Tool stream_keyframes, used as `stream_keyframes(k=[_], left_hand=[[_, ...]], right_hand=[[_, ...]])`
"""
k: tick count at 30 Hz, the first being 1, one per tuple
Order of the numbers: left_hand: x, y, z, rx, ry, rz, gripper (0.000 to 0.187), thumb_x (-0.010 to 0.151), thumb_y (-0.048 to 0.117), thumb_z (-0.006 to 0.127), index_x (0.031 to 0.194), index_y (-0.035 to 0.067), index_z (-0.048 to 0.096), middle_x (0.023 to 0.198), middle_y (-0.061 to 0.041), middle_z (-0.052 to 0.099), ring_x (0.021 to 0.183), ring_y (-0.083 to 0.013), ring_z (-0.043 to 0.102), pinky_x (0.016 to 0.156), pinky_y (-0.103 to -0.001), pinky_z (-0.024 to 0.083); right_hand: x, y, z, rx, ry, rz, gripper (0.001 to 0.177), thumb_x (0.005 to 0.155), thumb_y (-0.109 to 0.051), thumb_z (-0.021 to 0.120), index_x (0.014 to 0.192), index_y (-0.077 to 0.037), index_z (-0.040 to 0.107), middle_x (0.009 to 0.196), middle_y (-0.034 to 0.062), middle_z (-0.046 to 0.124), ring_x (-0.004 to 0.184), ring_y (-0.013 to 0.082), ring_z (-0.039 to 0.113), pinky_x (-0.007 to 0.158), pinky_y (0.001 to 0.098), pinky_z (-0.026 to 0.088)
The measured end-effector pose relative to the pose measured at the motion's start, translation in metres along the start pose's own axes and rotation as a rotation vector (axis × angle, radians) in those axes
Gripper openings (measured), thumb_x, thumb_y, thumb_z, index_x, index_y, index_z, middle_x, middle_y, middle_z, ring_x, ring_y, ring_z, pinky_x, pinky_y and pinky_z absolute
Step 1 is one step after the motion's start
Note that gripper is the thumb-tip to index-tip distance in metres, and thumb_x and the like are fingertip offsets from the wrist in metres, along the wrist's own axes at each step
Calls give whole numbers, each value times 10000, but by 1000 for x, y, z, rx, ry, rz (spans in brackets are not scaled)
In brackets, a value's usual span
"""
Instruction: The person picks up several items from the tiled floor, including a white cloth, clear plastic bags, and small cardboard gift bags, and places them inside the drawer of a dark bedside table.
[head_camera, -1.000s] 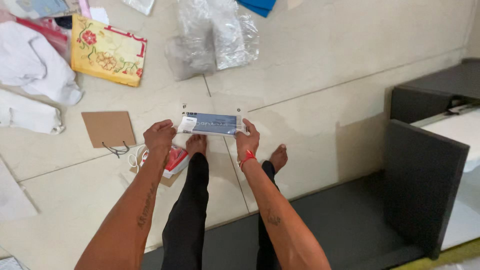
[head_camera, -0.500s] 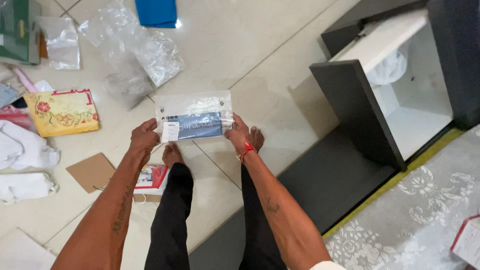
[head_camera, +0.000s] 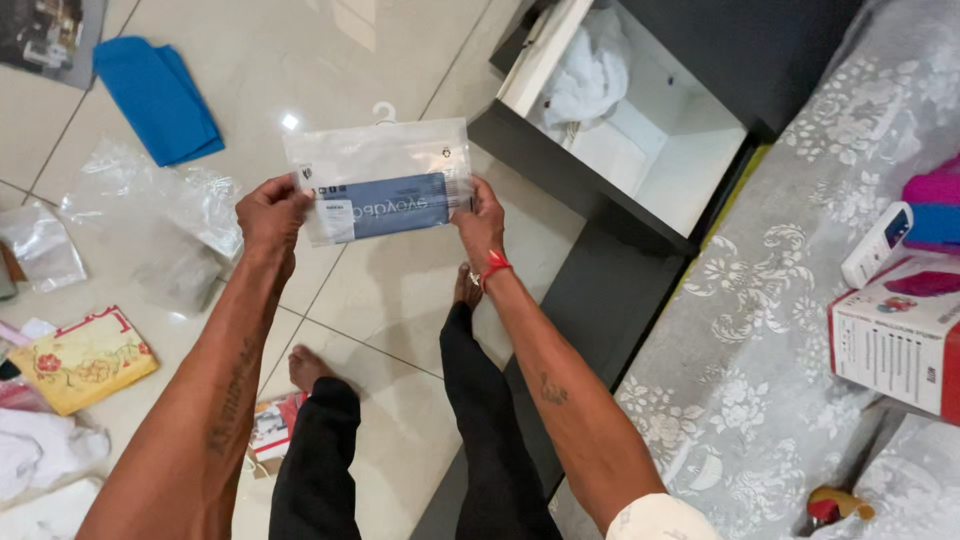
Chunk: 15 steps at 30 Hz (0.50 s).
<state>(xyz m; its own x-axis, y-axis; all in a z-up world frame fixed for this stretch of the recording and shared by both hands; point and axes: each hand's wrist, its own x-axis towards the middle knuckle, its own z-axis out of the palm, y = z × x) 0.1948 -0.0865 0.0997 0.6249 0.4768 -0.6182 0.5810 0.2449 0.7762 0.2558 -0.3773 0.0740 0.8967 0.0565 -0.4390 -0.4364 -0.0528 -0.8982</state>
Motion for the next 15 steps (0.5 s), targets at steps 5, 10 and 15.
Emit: stream_keyframes(k=[5,10,15], left_hand=[[-19,87,107,-2,-145,178,313,883,-28,670,1192,-27,717,1034,-67,749,899,-113,684,823,-252,561],[-49,151,242,172,-207,212,391,837,-69,530,1178,-9,712,1066,-103,763,963,-179,719,861,-297,565],[-72,171,359,347,-253,115,453,837,-3,477,1255,27,647,1159,-165,722,1087,-285,698,946,-355,522]], right_hand=[[31,-78,-87,-29,136,-37,672,760,70,597,1427,7,549,1219,113,691,1047,187,653,892,288,523],[58,-113,-189,-81,311,-18,711,722,-40,661,1413,8,501,1234,125,654,1071,213,632,909,305,506],[79,-111,-277,12,441,47,736,701,-79,676,1401,47,485,1225,139,649,1084,219,623,930,301,490]])
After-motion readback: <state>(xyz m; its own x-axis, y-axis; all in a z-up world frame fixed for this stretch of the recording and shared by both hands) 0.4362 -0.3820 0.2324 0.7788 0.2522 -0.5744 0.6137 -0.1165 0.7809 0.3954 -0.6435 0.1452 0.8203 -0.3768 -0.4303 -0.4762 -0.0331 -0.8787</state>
